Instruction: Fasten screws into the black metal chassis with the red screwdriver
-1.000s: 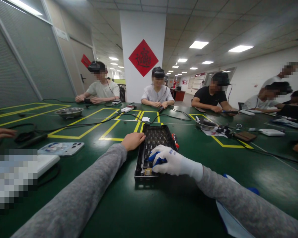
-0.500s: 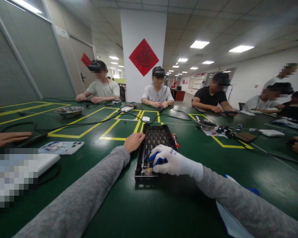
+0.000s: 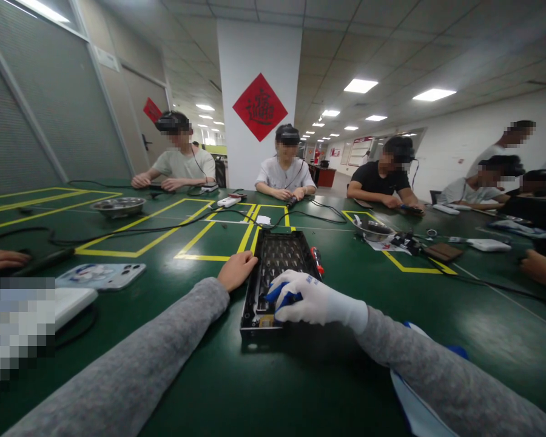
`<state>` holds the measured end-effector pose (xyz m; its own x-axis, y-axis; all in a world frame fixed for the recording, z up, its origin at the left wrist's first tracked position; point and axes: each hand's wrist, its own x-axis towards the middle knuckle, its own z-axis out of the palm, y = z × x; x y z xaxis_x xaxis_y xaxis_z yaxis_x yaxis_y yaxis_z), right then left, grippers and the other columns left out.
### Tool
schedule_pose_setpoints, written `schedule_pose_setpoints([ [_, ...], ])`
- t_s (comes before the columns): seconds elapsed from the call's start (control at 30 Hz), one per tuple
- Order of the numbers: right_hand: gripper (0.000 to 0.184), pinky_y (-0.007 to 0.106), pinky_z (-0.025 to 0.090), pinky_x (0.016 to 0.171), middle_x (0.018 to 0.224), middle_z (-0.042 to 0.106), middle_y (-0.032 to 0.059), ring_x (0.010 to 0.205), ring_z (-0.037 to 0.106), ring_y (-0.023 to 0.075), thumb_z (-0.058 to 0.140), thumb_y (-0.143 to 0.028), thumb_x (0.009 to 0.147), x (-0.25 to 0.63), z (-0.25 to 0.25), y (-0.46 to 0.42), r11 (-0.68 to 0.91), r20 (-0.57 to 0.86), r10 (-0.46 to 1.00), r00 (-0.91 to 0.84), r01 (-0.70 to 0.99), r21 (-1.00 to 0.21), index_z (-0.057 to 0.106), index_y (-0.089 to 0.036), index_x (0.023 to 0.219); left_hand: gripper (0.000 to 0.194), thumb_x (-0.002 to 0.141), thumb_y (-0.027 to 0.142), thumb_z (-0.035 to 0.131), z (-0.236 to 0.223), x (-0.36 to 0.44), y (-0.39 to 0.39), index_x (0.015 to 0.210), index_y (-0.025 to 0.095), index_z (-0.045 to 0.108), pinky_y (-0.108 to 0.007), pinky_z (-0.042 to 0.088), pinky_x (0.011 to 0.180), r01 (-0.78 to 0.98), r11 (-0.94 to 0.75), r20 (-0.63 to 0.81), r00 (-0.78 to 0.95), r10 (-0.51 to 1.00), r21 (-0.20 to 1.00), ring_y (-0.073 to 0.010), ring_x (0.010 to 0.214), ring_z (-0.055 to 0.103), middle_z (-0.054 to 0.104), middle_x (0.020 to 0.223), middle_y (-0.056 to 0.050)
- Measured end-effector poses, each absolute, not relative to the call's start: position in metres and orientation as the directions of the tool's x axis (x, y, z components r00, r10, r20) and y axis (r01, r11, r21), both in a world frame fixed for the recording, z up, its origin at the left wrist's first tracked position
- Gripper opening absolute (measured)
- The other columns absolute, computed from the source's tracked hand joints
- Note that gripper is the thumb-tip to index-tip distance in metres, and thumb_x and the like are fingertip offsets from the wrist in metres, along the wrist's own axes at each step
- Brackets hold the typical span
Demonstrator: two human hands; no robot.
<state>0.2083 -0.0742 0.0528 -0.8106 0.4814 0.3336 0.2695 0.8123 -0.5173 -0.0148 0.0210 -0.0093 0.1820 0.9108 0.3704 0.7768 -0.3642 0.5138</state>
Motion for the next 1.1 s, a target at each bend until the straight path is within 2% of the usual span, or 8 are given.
schedule_pose_setpoints([
  [0.3, 0.015, 0.033, 0.042, 0.09, 0.1, 0.065, 0.0058, 0.098, 0.055, 0.0177, 0.069, -0.033, 0.072, 0.2088, 0.0514, -0.076, 0.85, 0.33, 0.45, -0.83, 0.285, -0.444, 0.07, -0.018, 0.076, 0.028, 0.082, 0.033, 0.036, -0.0111, -0.0144, 0.022, 0.058, 0.019, 0.036, -0.026, 0.029, 0.059, 0.765, -0.379, 0.369, 0.198, 0.908, 0.521, -0.0152, 0.061, 0.047, 0.045, 0.059, 0.002],
  [0.53, 0.015, 0.029, 0.043, 0.087, 0.1, 0.065, 0.0059, 0.096, 0.057, 0.0158, 0.066, -0.03, 0.076, 0.2086, 0.0551, -0.0754, 0.831, 0.316, 0.442, -0.84, 0.25, -0.497, 0.069, -0.016, 0.08, 0.028, 0.083, 0.033, 0.035, -0.0104, -0.0145, 0.0216, 0.058, 0.02, 0.036, -0.026, 0.029, 0.059, 0.766, -0.383, 0.373, 0.202, 0.906, 0.516, -0.0154, 0.062, 0.047, 0.045, 0.059, 0.002],
  [0.8, 0.016, 0.03, 0.043, 0.088, 0.1, 0.064, 0.0063, 0.097, 0.055, 0.0165, 0.067, -0.031, 0.075, 0.2081, 0.0542, -0.076, 0.837, 0.343, 0.471, -0.813, 0.289, -0.465, 0.069, -0.016, 0.078, 0.029, 0.083, 0.035, 0.036, -0.0107, -0.0142, 0.0215, 0.058, 0.02, 0.036, -0.026, 0.031, 0.06, 0.771, -0.367, 0.363, 0.189, 0.912, 0.52, -0.0156, 0.062, 0.047, 0.046, 0.059, 0.002],
  [0.97, 0.014, 0.032, 0.042, 0.089, 0.1, 0.064, 0.0059, 0.098, 0.054, 0.0178, 0.067, -0.031, 0.074, 0.2082, 0.0524, -0.0747, 0.864, 0.329, 0.43, -0.841, 0.278, -0.419, 0.07, -0.018, 0.077, 0.03, 0.084, 0.035, 0.036, -0.009, -0.0147, 0.0199, 0.058, 0.02, 0.037, -0.026, 0.032, 0.06, 0.778, -0.355, 0.355, 0.182, 0.917, 0.518, -0.0157, 0.063, 0.049, 0.046, 0.059, 0.002],
  [1.1, 0.014, 0.033, 0.042, 0.089, 0.1, 0.063, 0.006, 0.098, 0.054, 0.018, 0.066, -0.031, 0.075, 0.2083, 0.0534, -0.0749, 0.863, 0.339, 0.419, -0.842, 0.253, -0.438, 0.069, -0.018, 0.078, 0.03, 0.083, 0.035, 0.036, -0.0068, -0.0134, 0.0181, 0.058, 0.02, 0.038, -0.026, 0.032, 0.059, 0.784, -0.348, 0.354, 0.175, 0.919, 0.515, -0.0156, 0.062, 0.049, 0.046, 0.059, 0.002],
])
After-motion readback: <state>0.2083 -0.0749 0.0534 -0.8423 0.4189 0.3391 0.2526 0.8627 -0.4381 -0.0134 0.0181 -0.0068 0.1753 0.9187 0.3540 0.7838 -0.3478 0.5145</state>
